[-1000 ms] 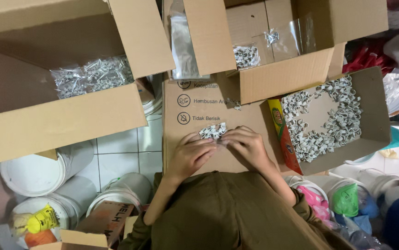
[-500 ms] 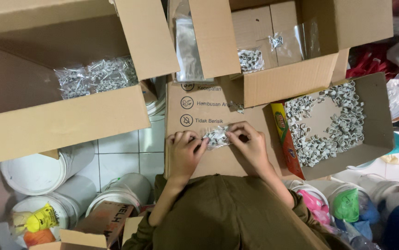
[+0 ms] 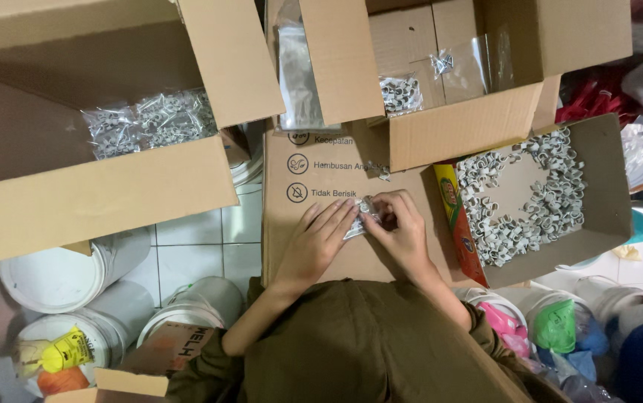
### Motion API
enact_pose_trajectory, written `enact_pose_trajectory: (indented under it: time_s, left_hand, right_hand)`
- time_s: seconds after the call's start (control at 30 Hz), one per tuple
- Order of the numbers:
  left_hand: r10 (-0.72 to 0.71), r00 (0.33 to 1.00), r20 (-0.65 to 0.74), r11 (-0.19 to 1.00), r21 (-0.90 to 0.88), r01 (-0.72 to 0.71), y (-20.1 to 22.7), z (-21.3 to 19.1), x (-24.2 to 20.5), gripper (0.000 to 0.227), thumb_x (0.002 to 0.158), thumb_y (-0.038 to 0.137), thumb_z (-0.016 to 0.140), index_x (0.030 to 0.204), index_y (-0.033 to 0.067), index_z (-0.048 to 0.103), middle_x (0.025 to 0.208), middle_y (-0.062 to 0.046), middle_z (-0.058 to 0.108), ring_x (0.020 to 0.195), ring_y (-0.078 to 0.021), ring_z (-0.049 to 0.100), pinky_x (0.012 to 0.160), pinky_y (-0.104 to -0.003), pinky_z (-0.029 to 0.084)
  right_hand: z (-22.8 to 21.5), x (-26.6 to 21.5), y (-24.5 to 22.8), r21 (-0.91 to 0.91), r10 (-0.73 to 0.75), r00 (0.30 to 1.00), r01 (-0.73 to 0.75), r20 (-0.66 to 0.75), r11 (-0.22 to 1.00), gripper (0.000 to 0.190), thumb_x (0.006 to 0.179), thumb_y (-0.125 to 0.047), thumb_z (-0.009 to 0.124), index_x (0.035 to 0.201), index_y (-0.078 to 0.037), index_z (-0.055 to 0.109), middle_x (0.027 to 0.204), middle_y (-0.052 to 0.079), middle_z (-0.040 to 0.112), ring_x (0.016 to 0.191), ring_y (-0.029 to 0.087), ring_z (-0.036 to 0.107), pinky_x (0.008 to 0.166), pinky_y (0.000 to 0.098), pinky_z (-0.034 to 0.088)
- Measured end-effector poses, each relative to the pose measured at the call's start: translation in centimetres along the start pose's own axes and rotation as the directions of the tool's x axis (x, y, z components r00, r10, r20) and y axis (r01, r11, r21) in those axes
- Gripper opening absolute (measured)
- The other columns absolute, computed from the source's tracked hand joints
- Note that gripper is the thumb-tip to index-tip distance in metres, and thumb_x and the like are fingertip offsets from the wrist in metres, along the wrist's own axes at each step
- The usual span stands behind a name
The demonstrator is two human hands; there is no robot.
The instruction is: The person picks up plastic pieces from a large box and places them into small plastic bags.
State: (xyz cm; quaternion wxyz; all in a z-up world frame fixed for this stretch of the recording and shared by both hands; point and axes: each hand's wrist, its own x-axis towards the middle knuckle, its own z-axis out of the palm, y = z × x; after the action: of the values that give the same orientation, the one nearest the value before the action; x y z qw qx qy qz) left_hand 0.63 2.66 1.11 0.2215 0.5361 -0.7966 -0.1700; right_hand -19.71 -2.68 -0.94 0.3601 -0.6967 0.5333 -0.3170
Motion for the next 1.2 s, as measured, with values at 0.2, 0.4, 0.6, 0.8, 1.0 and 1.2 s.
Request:
enact_pose_trajectory:
  time_s: [0.2,0.4,0.6,0.8,1.0,1.2]
  left_hand:
    - [0.032,0.999,-0.038,0.999,-0.018,-0.033,-0.5,0.7,-0.1,0.044,0.098,0.02,0.064,0.139,0.0018,0.06,0.149,-0.012,0.057,0.141,-0.0256,0.051,0.118,-0.044,0.036]
    - [0.016,0.996,-0.091,0.993,-0.114,-0.026,-0.7,-0.6,0.7,0.045,0.101,0.026,0.065,0.138,0.0029,0.061,0.14,-0.012,0.066,0.131,-0.0253,0.062,0.114,-0.039,0.045]
    - [-0.391,0.876,0.283,0.886,-0.143,0.441,0.1,-4.4,3.3,0.044,0.091,0.047,0.069,0.126,0.0204,0.075,0.102,-0.012,0.077,0.089,-0.0288,0.072,0.081,-0.038,0.057]
    - [-0.273,0.94,0.205,0.708,-0.618,0.341,0.4,-6.7,7.2,0.036,0.084,0.033,0.077,0.115,0.0143,0.077,0.102,-0.006,0.081,0.083,-0.0146,0.079,0.07,-0.029,0.065]
    - [-0.171,0.984,0.055,0.693,-0.703,0.16,0.0,-9.5,14.8,0.037,0.082,0.027,0.083,0.111,0.0048,0.077,0.096,-0.008,0.08,0.081,-0.013,0.074,0.073,-0.027,0.06]
    - [-0.156,0.986,-0.055,0.849,-0.517,0.105,-3.4,-8.9,25.3,0.037,0.079,0.027,0.083,0.106,0.0028,0.076,0.081,-0.011,0.076,0.069,-0.0185,0.072,0.065,-0.033,0.055]
  right_hand:
    - [-2.2,1.1,-2.4,-0.143,-0.491,0.838,0.53,0.239,0.836,0.05,0.074,-0.02,0.085,0.118,-0.002,0.069,0.128,0.017,0.065,0.117,0.038,0.066,0.101,0.0474,0.049]
    - [-2.2,1.2,-1.2,-0.056,-0.426,0.875,0.449,0.232,0.892,0.034,0.086,-0.004,0.074,0.119,-0.001,0.069,0.119,0.015,0.072,0.115,0.034,0.069,0.099,0.042,0.055]
    - [-2.4,1.9,-2.3,0.079,-0.251,0.949,0.24,0.189,0.968,0.022,0.092,-0.005,0.072,0.114,-0.001,0.069,0.11,0.016,0.073,0.101,0.03,0.073,0.087,0.0388,0.058]
    - [-8.0,3.2,-5.5,0.178,-0.048,0.966,0.002,0.255,0.984,0.036,0.086,-0.01,0.074,0.121,-0.006,0.066,0.102,0.011,0.078,0.09,0.018,0.078,0.076,0.0316,0.064]
    - [-14.2,10.1,-6.6,-0.183,-0.002,0.959,0.056,0.285,0.981,0.035,0.093,-0.015,0.072,0.127,-0.012,0.066,0.093,0.006,0.081,0.078,0.015,0.079,0.071,0.0282,0.063]
    - [-14.7,22.4,-3.3,0.206,-0.172,0.884,0.088,0.435,0.975,0.045,0.089,-0.013,0.075,0.126,0.001,0.055,0.097,0.009,0.073,0.081,0.014,0.073,0.069,0.0288,0.06]
